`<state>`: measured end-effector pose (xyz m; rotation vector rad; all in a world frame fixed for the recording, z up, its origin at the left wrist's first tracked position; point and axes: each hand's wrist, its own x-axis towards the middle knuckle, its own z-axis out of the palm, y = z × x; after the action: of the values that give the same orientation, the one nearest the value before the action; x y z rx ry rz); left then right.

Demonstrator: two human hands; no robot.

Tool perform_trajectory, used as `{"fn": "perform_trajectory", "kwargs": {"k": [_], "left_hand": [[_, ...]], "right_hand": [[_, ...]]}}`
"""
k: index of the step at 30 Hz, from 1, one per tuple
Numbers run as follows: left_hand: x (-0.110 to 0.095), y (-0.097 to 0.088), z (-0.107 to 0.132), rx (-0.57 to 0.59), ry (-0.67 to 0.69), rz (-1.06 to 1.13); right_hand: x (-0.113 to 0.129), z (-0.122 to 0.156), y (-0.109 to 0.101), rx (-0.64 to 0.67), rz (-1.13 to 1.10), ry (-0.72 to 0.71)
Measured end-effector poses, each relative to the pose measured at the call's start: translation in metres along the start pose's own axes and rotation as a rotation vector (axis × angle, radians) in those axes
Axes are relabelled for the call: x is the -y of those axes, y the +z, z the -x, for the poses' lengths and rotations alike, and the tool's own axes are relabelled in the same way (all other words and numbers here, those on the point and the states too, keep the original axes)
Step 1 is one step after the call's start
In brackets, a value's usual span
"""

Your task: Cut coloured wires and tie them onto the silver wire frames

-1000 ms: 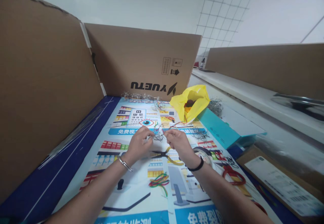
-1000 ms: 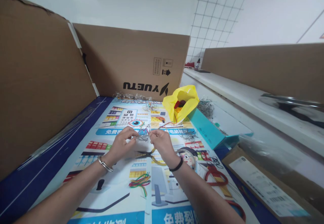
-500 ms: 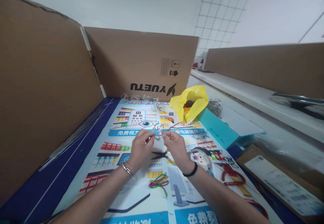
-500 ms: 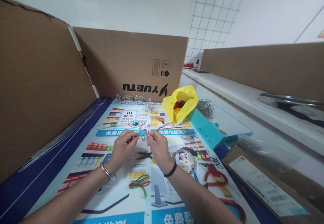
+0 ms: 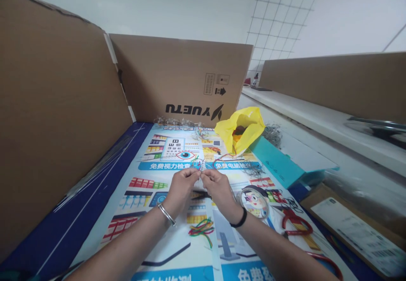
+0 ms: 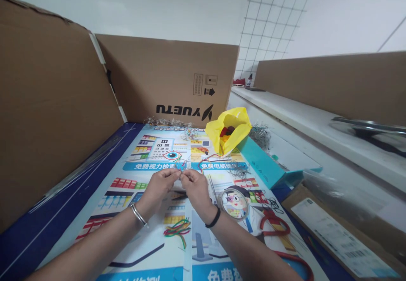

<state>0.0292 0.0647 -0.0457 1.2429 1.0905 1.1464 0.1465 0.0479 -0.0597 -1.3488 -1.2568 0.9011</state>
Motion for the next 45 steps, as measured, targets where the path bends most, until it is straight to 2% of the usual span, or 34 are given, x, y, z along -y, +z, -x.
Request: {"fn": "perform_trajectory", "kwargs": {"k": [3, 5, 11, 14, 21, 28, 33, 39, 42, 45], "left_hand": [[0.001, 0.001, 0.001, -0.038, -0.035, 0.033], [0.005, 0.001, 0.0, -0.064, 0.004, 0.0], [0.017, 0.0, -0.003, -0.162, 0.355, -0.4], [0.02, -0.001, -0.003, -0.165, 0.431, -0.475], [0.021, 0.0, -0.002, -0.062, 0.381, -0.435], [0.017, -0.001, 0.002, -0.067, 0.372, -0.363], [0.015, -0.001, 0.003, -0.077, 0.463, -0.341], [0.012, -0.002, 0.001, 0.076, 0.289, -0.198], [0.009, -0.005, -0.002, 0.096, 0.279, -0.196], [0.009, -0.009, -0.004, 0.117, 0.287, -0.218]], "right_hand": [[0.001, 0.001, 0.0, 0.021, -0.002, 0.001], [0.001, 0.001, 0.0, 0.02, -0.01, 0.009], [0.003, 0.003, 0.001, 0.021, -0.008, 0.008], [0.003, 0.001, 0.0, 0.029, 0.05, -0.035], [0.001, -0.003, -0.008, -0.039, 0.322, -0.2], [0.01, -0.002, -0.017, -0.026, 0.604, -0.302], [0.007, -0.003, -0.017, 0.007, 0.604, -0.312], [0.012, -0.005, -0.022, 0.131, 0.493, -0.334], [0.016, -0.007, -0.025, 0.16, 0.545, -0.345], [0.017, -0.009, -0.026, 0.127, 0.605, -0.337]]}}
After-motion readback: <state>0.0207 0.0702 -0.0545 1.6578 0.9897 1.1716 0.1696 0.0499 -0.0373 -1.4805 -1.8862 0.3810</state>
